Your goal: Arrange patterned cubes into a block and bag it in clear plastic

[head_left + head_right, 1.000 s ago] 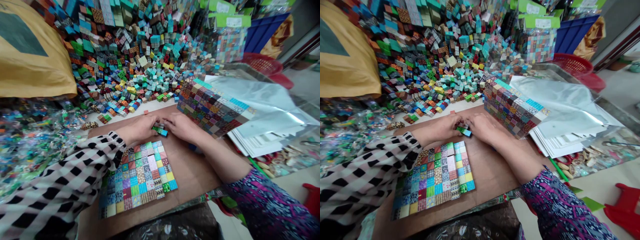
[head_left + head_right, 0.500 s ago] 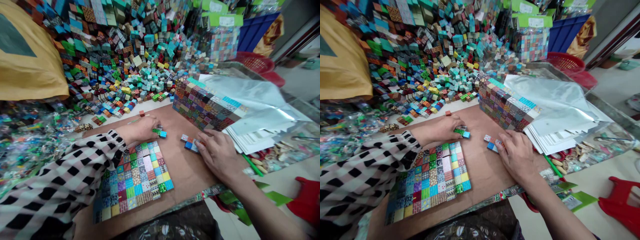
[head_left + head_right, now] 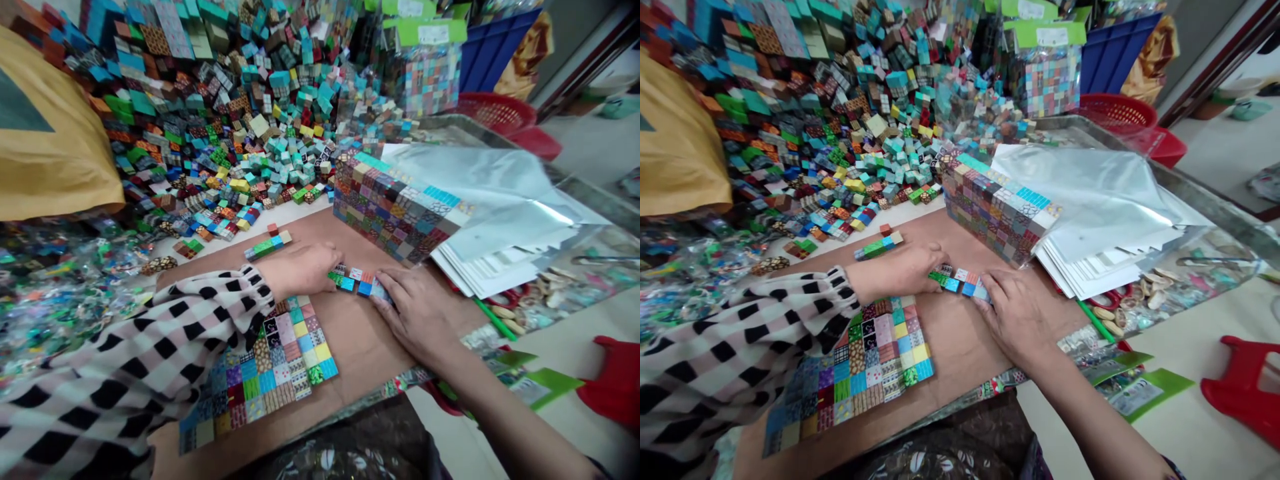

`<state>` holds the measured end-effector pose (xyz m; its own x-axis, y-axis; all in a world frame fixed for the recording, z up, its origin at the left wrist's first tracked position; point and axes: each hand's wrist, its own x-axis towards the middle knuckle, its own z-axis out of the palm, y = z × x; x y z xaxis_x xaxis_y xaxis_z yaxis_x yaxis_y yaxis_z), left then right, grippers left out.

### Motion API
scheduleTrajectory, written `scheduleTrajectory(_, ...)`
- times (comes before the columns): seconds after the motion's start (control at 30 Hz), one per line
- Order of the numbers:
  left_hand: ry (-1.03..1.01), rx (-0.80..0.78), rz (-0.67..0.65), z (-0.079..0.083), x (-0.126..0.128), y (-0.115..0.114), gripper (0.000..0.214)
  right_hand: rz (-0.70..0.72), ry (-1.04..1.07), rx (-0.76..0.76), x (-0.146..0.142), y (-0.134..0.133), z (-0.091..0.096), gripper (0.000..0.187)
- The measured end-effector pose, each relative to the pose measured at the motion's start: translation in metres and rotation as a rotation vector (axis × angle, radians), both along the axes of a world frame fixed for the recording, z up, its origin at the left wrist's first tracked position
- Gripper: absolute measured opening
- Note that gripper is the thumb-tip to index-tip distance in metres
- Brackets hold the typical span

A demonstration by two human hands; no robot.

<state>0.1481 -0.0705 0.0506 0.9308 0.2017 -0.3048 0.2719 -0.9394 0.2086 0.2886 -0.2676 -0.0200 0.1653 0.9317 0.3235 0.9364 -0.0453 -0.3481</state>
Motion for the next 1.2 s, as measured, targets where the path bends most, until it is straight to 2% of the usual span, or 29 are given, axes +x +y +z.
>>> scheduleTrajectory(0.2, 0.093, 0.016, 0.038, 0.017, 0.009, -0.011, 0.033, 0.047, -0.043, 0.011, -0.004, 0.002, -0.007, 0.045)
scheduleTrajectory(0.53, 0.111, 0.06, -0.074, 0.029, 0.008, -0.017, 0.032, -0.007, -0.066, 0.094, -0.021, 0.001, -0.014, 0.043)
scheduleTrajectory(0.7, 0.1, 0.037, -0.101, 0.024, 0.005, -0.019, 0.029, -0.048, -0.054, 0.092, -0.033, -0.007, -0.008, 0.045)
scheduleTrajectory(0.87, 0.056, -0.044, -0.089, 0.015, 0.0, -0.019, 0.042, 0.027, 0.082, 0.006, -0.025, -0.022, 0.006, 0.057)
scheduleTrajectory(1.03, 0.083, -0.044, 0.011, 0.026, 0.0, -0.016, 0.054, 0.016, 0.072, 0.004, -0.016, -0.035, 0.017, 0.045)
scheduleTrajectory(1.13, 0.108, -0.174, 0.143, 0.025, 0.0, -0.011, 0.066, 0.055, 0.119, -0.007, -0.022, -0.042, 0.019, 0.038)
scheduleTrajectory(1.2, 0.099, -0.277, 0.232, 0.019, -0.001, -0.007, 0.065, 0.093, 0.165, -0.022, -0.027, -0.045, 0.02, 0.038)
